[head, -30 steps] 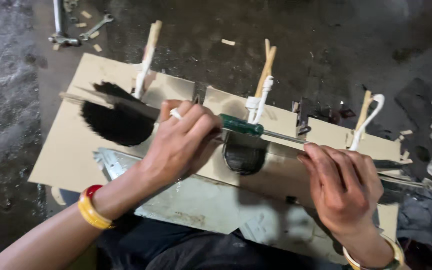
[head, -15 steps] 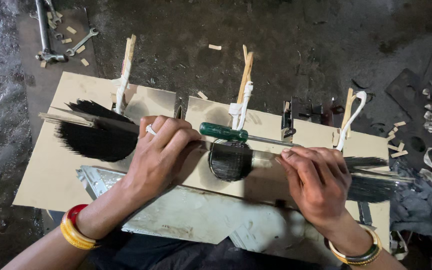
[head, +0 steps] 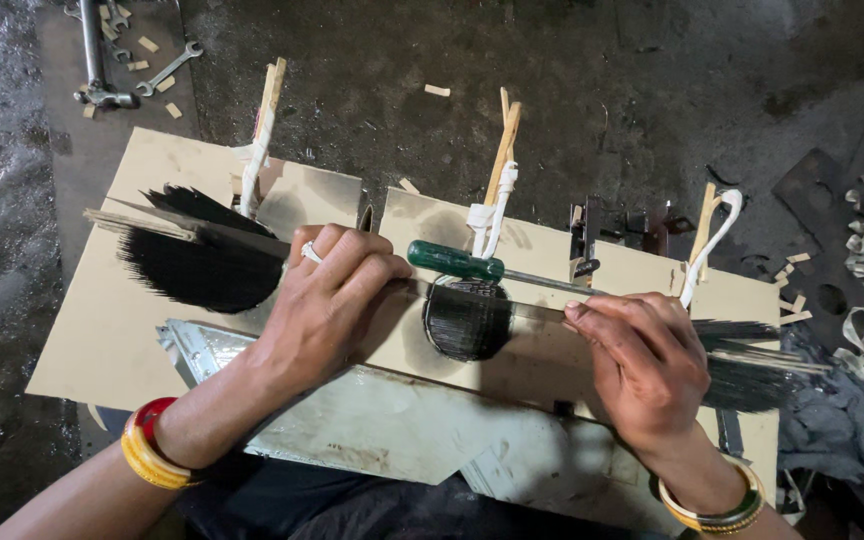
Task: The person inserts black bristles into a wooden brush base clamped in a jig, then uses a screwdriver to press and secure the bristles. The person repeats this process for multiple brush units.
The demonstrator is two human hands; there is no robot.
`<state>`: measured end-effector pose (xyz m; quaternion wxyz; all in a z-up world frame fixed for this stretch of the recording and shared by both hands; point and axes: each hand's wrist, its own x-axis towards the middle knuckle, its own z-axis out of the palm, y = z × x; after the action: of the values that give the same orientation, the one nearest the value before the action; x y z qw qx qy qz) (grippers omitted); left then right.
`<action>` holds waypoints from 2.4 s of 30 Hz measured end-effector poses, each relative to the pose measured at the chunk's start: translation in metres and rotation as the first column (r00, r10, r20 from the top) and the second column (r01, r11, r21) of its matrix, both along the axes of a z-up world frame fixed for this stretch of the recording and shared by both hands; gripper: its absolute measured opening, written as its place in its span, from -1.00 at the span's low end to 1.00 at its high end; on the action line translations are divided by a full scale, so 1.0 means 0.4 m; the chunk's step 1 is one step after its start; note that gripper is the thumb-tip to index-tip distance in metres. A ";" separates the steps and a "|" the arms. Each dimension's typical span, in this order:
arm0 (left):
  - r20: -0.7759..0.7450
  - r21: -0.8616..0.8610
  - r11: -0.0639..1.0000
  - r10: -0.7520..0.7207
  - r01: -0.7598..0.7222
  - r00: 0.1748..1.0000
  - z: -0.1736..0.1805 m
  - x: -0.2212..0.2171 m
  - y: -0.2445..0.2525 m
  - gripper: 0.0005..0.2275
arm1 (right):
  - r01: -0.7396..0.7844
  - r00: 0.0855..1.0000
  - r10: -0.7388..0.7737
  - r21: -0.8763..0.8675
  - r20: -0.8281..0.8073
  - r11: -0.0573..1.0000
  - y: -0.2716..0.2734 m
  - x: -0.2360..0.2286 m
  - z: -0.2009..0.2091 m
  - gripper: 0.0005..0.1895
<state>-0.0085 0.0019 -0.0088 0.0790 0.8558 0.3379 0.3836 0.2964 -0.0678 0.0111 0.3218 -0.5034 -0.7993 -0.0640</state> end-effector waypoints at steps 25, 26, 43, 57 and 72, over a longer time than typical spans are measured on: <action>-0.063 0.189 0.982 -0.006 0.018 0.998 -0.016 0.029 -0.001 -0.69 | 0.084 0.996 -0.084 0.007 -0.018 0.996 -0.022 0.012 -0.017 -0.77; -0.077 0.201 0.979 -0.008 0.024 0.997 -0.015 0.028 -0.002 -0.69 | 0.083 0.996 -0.083 0.014 -0.015 0.996 -0.021 0.012 -0.016 -0.77; -0.160 0.296 0.955 0.015 0.033 0.987 -0.007 0.038 -0.004 -0.65 | 0.052 0.998 -0.054 0.044 0.034 0.998 -0.021 0.026 -0.019 -0.82; -0.257 0.424 0.904 0.065 0.052 0.964 -0.006 0.035 -0.004 -0.71 | 0.050 0.989 -0.068 0.142 0.129 0.989 -0.021 0.033 -0.034 -0.84; -0.324 0.291 0.956 0.067 0.032 0.944 0.054 0.050 -0.079 -0.57 | 0.033 0.937 -0.046 0.045 0.346 0.998 -0.082 -0.023 0.038 -0.74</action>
<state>0.0116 -0.0297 0.0127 -0.1094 0.9071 0.2934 0.2813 0.2872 -0.1006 0.0264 0.1841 -0.4940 -0.8318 -0.1735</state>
